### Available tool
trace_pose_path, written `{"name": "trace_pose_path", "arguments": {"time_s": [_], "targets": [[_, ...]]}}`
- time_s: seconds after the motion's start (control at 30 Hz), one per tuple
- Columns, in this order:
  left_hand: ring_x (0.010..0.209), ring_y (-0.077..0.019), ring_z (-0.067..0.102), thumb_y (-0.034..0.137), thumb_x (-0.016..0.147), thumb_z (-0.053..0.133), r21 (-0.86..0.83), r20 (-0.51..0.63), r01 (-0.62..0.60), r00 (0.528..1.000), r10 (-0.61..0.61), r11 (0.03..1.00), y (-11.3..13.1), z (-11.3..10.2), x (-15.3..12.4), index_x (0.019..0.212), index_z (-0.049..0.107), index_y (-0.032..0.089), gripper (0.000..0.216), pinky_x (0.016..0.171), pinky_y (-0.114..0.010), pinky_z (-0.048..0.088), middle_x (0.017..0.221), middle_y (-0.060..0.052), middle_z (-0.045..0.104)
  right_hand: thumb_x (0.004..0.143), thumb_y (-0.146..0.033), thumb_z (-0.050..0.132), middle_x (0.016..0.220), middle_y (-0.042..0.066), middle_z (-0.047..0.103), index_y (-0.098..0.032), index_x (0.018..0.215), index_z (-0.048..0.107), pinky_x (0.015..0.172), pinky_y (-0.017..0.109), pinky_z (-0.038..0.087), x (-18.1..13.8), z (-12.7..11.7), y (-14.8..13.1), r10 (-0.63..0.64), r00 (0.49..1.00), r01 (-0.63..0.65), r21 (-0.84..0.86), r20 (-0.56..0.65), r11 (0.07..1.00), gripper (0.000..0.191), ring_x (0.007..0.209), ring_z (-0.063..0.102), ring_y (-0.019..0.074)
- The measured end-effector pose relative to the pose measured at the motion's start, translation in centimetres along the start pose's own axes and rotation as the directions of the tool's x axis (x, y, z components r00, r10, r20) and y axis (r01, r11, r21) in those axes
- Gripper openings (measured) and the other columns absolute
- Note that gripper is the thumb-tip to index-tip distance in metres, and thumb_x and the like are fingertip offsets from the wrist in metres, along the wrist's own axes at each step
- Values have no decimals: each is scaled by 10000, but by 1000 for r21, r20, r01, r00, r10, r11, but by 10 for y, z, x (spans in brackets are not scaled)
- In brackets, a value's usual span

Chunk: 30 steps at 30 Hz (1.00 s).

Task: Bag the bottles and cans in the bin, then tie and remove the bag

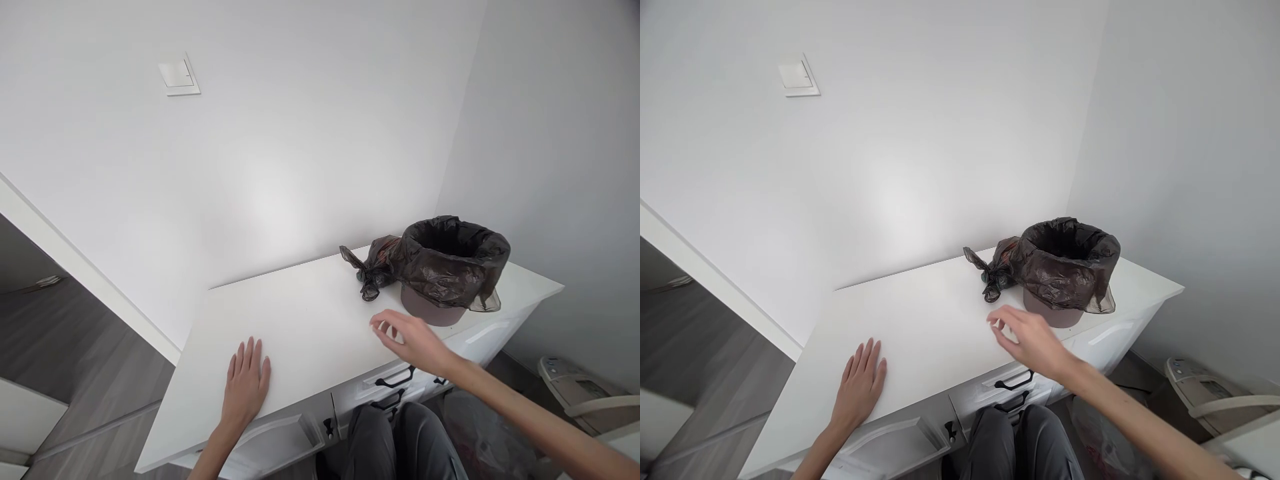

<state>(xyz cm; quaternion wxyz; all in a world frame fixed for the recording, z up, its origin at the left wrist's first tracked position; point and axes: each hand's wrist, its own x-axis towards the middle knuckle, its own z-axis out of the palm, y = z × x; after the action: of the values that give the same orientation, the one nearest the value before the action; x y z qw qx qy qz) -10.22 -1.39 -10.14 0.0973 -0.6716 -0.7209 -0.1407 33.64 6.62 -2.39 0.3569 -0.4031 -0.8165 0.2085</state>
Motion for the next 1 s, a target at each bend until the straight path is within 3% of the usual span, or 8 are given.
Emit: {"name": "trace_pose_path", "arguments": {"time_s": [0.13,0.27,0.63,1.0], "targets": [[1570,-326,289,520,1051,280,14,13,2,1000,-2,1000,5,0,-3,1615,377,190,660,1260,-573,284,1668,-102,372,986,-521,502,960,48,751,-242,1043,654,670,337,539,9,54,28,168,972,-211,291,164,933,323,687,699,187],[1575,-305,281,523,1053,305,3,23,22,999,-22,1000,6,-1,-3,1621,367,228,643,1270,-549,276,1682,-70,349,954,-600,520,842,34,737,-214,1036,635,652,336,513,21,75,50,278,952,-306,443,128,843,410,571,643,167],[1572,-288,292,507,1055,301,-23,39,60,998,-59,998,9,-7,1,1596,415,233,617,1271,-522,278,1675,-57,368,930,-597,550,712,19,708,-222,976,659,621,332,500,19,80,55,325,944,-318,438,61,841,393,574,604,184],[1554,-286,336,482,1054,269,-19,44,79,996,-79,997,15,-16,3,1561,472,209,610,1269,-519,291,1651,-61,415,943,-570,528,683,16,684,-226,960,642,620,332,492,19,75,47,319,945,-321,419,78,849,363,575,593,193]]}}
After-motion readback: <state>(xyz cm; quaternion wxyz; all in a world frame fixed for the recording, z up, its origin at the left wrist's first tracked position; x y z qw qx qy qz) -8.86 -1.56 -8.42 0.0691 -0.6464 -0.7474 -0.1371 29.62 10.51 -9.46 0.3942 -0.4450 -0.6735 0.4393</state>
